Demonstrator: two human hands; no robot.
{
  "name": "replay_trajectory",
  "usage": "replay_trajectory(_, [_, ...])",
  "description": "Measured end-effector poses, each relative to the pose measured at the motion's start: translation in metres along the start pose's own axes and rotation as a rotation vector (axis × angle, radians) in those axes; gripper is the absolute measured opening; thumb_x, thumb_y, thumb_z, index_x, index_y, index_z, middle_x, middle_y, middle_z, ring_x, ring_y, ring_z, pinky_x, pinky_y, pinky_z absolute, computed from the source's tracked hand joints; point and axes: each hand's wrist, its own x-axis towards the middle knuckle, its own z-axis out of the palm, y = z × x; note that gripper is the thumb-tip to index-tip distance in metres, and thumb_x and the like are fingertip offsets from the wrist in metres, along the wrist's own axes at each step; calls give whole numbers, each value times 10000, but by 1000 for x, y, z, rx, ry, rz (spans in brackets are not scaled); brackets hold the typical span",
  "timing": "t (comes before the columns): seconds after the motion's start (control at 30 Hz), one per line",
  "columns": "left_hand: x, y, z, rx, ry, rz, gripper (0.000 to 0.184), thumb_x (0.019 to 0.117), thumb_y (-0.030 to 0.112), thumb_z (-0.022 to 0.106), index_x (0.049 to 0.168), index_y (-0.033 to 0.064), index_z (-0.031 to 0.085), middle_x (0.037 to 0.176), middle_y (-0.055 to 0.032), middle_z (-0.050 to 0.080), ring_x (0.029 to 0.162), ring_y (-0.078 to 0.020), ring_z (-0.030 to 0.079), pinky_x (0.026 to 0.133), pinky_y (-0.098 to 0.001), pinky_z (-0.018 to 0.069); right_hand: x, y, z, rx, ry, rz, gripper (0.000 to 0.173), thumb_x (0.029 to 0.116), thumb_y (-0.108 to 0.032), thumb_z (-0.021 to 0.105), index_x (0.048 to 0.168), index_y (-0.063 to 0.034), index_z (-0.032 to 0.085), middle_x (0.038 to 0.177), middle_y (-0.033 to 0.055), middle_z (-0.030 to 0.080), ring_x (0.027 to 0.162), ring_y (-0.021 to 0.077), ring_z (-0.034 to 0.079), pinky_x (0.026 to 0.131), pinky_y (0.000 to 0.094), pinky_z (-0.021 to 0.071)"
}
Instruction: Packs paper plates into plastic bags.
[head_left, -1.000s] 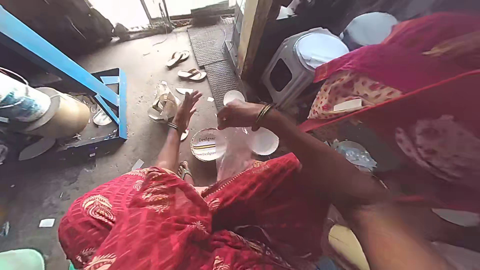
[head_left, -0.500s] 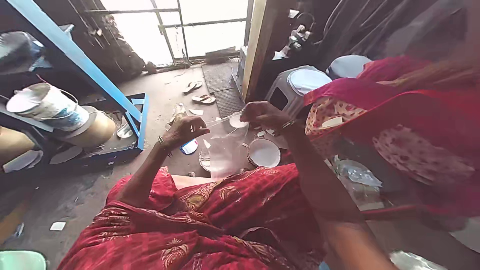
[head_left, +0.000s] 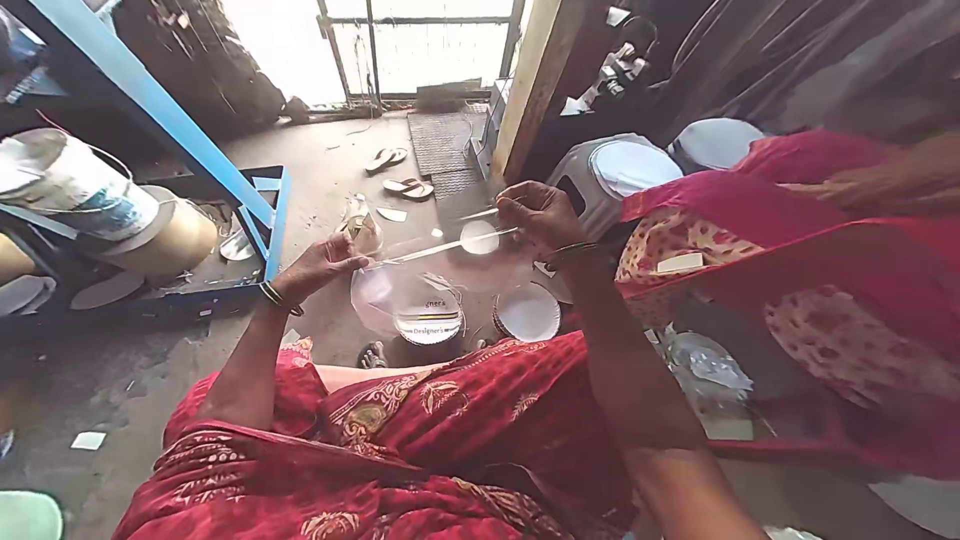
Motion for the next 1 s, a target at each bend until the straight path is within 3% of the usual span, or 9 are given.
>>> replay_trajectory(0.17, [5,-13,-5,-40,137,-5,252,1029,161,601,1182,-38,581,872,-65,666,723,-92,643,727,-311,573,7,1,-1,-61,20,57,79,964,-84,694,1002,-17,677,818,-8,721,713,56,698,716,241,608])
replay_trajectory(0.3, [7,-17,-8,-14,243,-20,230,1020,230,634,1122,24,624,720,34,619,555,15,516,530,-180,450,7,1,5,10,21,145,108,1001,-107,651,1031,-5,639,781,31,694,667,123,712,685,311,642])
replay_trajectory(0.4, [1,-5,-10,66,68,-21,217,994,174,667,1148,22,657,806,-12,666,654,-42,576,632,-256,515,9,8,-7,-85,66,107,195,1019,-149,627,1140,4,633,882,57,681,705,127,692,689,340,632])
replay_trajectory(0.53, [-6,-5,-11,158,-223,-10,182,972,147,691,1114,48,749,1096,-78,730,1019,-154,674,954,-402,535,4,5,-13,-231,140,93,248,1033,-225,612,1192,-36,633,956,11,655,730,50,639,692,277,593])
replay_trajectory(0.7, [1,-10,-2,177,-203,-10,228,1021,181,630,1121,0,727,1067,-131,711,958,-185,665,915,-410,530,-19,-12,-24,-362,277,181,284,1045,-330,591,1218,-105,598,989,-15,618,745,45,624,728,273,579])
replay_trajectory(0.73, [2,-10,-2,116,-154,-11,234,1029,174,614,1129,-9,720,1074,-125,719,971,-167,672,936,-391,534,-26,-16,-28,-480,272,204,307,1058,-351,561,1249,-112,585,1043,15,626,788,72,633,771,303,579])
replay_trajectory(0.83, [10,-11,8,-303,24,-40,236,1049,136,567,1176,-42,655,1063,-89,724,976,-126,696,928,-320,566,-28,16,-67,-809,145,159,334,1058,-254,563,1199,43,620,1045,261,668,825,366,663,791,595,542])
replay_trajectory(0.93, [15,6,24,-663,168,-140,265,1060,163,562,1250,-18,598,1010,-76,719,916,-161,724,877,-339,607,-29,42,-79,-1144,-79,261,250,978,-170,693,1092,53,688,1066,339,659,992,552,626,858,761,444])
replay_trajectory(1.0, [18,14,38,-649,196,-131,236,1054,177,576,1206,1,616,933,-42,701,831,-122,706,813,-303,608,-33,43,-67,-1213,-65,216,362,961,-262,727,1200,2,666,1182,319,642,1110,552,601,912,762,437])
